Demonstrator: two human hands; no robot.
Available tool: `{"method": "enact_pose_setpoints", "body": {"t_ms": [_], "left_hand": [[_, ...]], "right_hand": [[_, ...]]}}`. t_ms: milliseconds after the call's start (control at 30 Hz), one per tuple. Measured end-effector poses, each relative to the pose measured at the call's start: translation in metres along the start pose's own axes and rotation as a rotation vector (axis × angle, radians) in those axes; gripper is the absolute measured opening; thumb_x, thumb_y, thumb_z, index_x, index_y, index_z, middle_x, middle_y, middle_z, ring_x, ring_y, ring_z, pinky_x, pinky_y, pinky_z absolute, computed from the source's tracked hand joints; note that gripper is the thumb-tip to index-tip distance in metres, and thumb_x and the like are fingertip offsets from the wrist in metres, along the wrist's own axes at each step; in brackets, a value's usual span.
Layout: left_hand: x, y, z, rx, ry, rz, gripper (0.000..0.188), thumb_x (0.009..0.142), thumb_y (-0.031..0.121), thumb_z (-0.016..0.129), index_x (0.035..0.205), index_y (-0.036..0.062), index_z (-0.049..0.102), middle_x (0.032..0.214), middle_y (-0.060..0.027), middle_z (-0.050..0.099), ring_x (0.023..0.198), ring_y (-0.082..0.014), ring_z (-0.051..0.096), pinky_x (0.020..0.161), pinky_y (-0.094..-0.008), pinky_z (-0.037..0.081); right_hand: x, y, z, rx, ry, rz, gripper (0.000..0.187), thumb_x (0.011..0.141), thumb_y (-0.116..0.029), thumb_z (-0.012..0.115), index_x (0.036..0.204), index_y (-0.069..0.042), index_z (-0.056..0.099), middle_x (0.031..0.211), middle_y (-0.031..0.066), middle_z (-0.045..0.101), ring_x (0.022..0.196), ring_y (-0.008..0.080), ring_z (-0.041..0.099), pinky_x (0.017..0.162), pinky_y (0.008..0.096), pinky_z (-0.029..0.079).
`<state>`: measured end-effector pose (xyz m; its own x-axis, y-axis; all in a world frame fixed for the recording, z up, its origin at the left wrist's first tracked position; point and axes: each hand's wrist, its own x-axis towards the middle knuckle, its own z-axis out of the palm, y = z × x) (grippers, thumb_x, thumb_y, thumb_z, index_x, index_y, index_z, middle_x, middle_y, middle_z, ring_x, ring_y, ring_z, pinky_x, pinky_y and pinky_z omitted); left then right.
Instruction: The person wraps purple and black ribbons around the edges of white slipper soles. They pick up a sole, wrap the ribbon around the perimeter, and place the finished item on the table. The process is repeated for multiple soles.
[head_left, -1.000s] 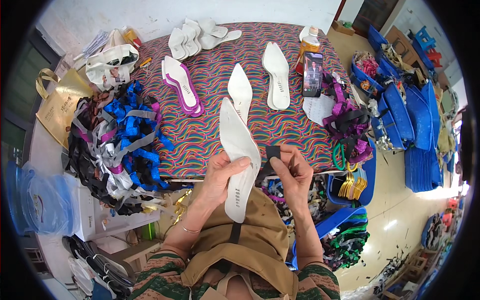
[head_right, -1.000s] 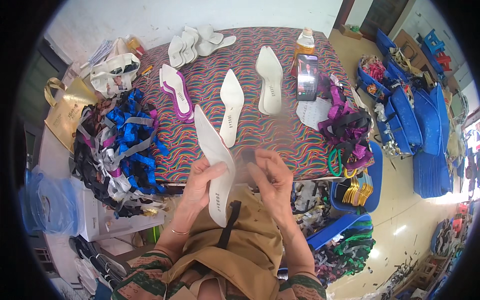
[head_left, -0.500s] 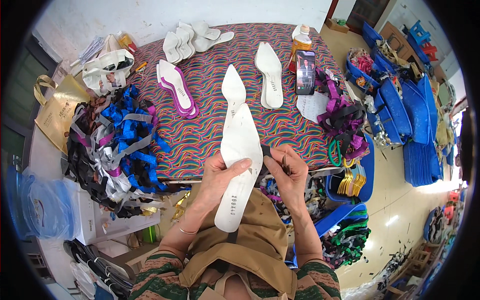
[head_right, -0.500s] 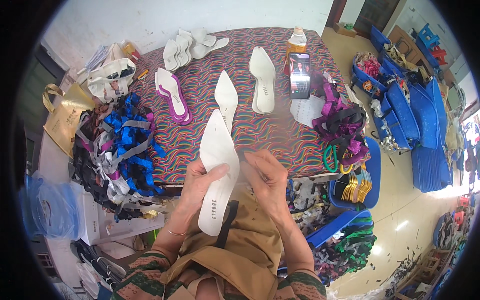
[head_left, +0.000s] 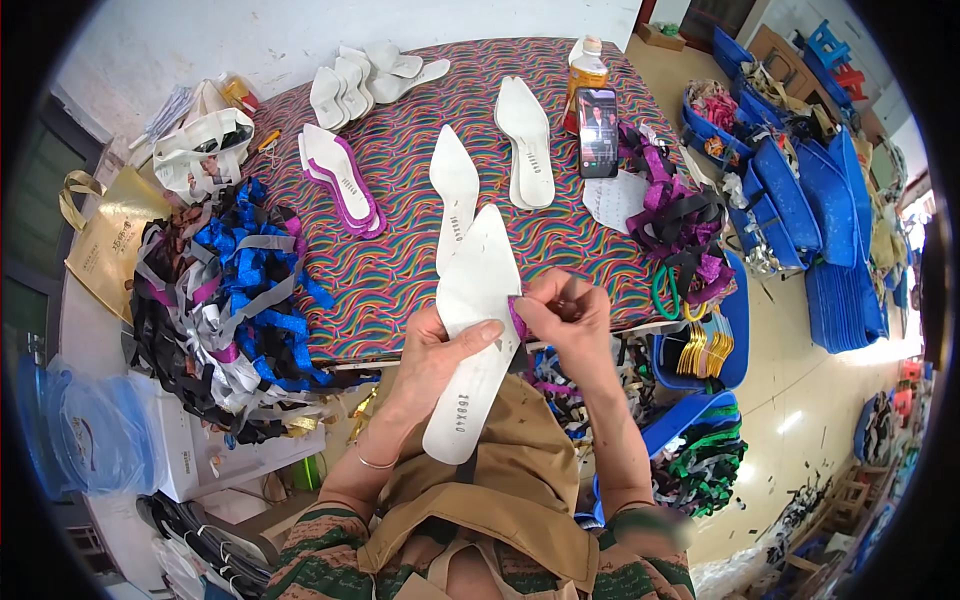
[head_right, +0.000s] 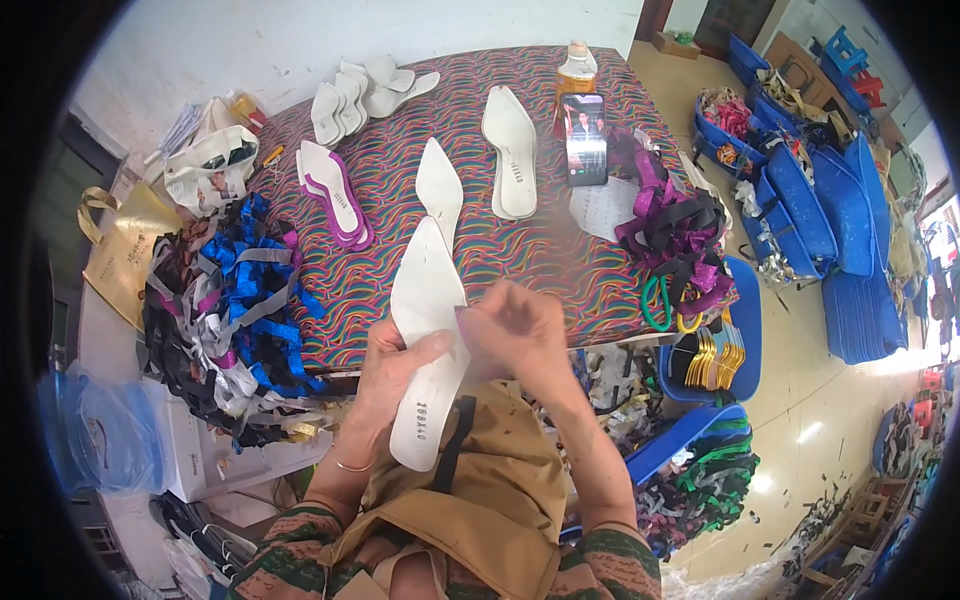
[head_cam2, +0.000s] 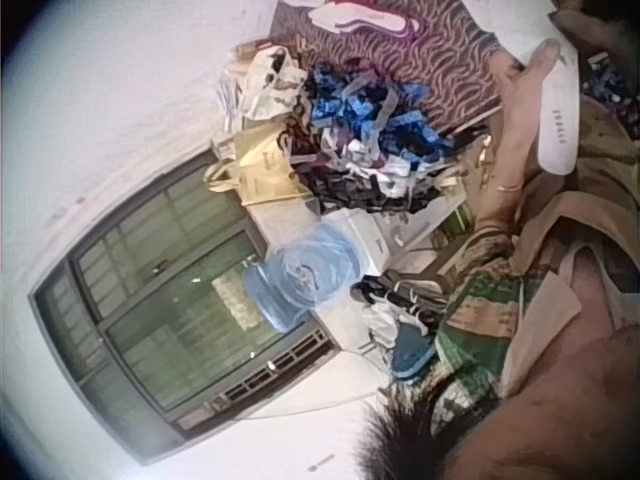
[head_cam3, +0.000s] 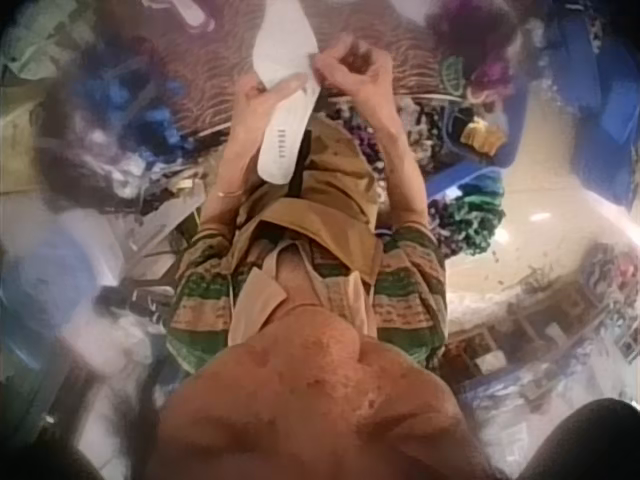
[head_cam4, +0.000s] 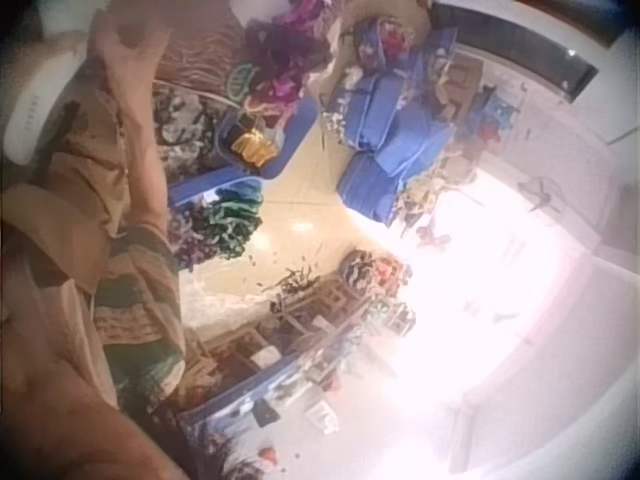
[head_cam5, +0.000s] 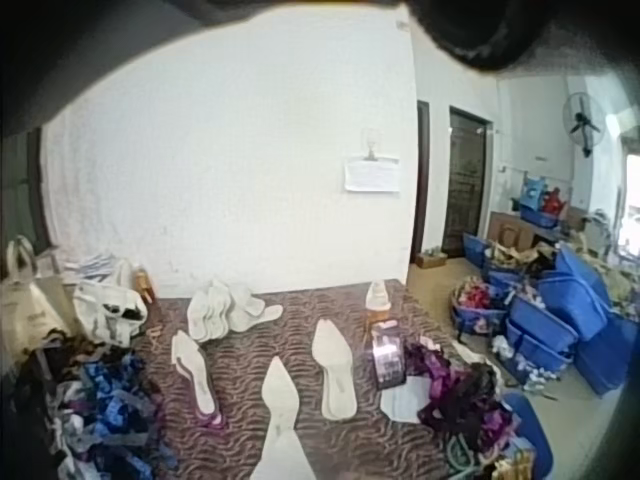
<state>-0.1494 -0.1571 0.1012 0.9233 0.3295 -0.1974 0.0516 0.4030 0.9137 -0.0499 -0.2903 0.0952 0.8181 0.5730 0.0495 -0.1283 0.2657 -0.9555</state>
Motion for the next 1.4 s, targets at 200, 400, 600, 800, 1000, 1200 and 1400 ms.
{"method": "enact_pose_setpoints", "body": {"t_ms": [200,400,600,800,1000,1200,1400], "left_hand": [[0.016,0.011,0.005,-0.141,0.094,0.023,0.027,0.093,0.020,0.064,0.112,0.0008,0.064,0.097,-0.0089,0.070,0.077,-0.0130,0.067,0.067,-0.0266,0.053],[0.022,0.021,0.013,-0.316,0.034,0.034,0.032,0.096,0.025,0.059,0.116,-0.0001,0.060,0.098,-0.0150,0.070,0.080,-0.0191,0.069,0.068,-0.0301,0.056],[0.022,0.031,0.017,-0.187,0.097,0.085,0.033,0.095,0.025,0.060,0.112,-0.0035,0.061,0.093,-0.0168,0.070,0.080,-0.0212,0.070,0.069,-0.0299,0.057],[0.016,0.033,0.014,-0.224,0.053,0.051,0.035,0.096,0.027,0.058,0.112,-0.0044,0.060,0.094,-0.0169,0.070,0.080,-0.0217,0.070,0.069,-0.0303,0.058],[0.026,0.018,0.013,-0.216,0.075,0.075,0.033,0.097,0.027,0.057,0.111,-0.0033,0.061,0.094,-0.0162,0.070,0.077,-0.0224,0.070,0.062,-0.0306,0.057],[0.031,0.015,0.009,-0.080,0.076,0.145,0.030,0.097,0.024,0.057,0.108,-0.0036,0.063,0.093,-0.0150,0.070,0.077,-0.0217,0.071,0.061,-0.0306,0.056],[0.034,0.010,0.014,-0.164,0.040,0.129,0.031,0.099,0.023,0.053,0.111,-0.0048,0.062,0.098,-0.0155,0.069,0.085,-0.0215,0.070,0.072,-0.0329,0.056]], "right_hand": [[-0.010,0.002,0.017,-0.047,0.140,0.028,0.019,0.094,-0.010,0.060,0.109,0.001,0.064,0.086,-0.0040,0.062,0.064,-0.0015,0.045,0.054,0.0164,0.033],[-0.058,0.028,-0.002,-0.221,-0.068,0.219,0.025,0.091,-0.007,0.060,0.112,0.006,0.061,0.099,0.0062,0.064,0.090,0.0101,0.056,0.079,0.0260,0.047],[-0.041,-0.002,0.017,-0.203,0.084,0.053,0.035,0.088,-0.002,0.056,0.122,0.005,0.059,0.111,0.0116,0.066,0.099,0.0129,0.060,0.084,0.0281,0.049],[-0.033,0.028,0.011,-0.181,0.022,-0.027,0.020,0.095,-0.005,0.057,0.112,0.006,0.062,0.079,-0.0013,0.065,0.069,0.0028,0.053,0.062,0.0187,0.043],[-0.055,0.041,0.022,-0.388,0.078,-0.131,0.018,0.086,0.001,0.055,0.104,0.005,0.061,0.071,0.0124,0.056,0.061,0.0142,0.053,0.056,0.0303,0.044],[-0.055,0.042,0.013,-0.302,0.026,-0.089,0.018,0.095,-0.008,0.060,0.107,0.004,0.066,0.072,-0.0025,0.060,0.062,0.0015,0.045,0.054,0.0192,0.036],[-0.044,0.042,0.017,-0.338,0.143,-0.091,0.014,0.093,-0.009,0.064,0.097,0.004,0.066,0.076,-0.0020,0.063,0.067,0.0013,0.049,0.058,0.0185,0.040]]}}
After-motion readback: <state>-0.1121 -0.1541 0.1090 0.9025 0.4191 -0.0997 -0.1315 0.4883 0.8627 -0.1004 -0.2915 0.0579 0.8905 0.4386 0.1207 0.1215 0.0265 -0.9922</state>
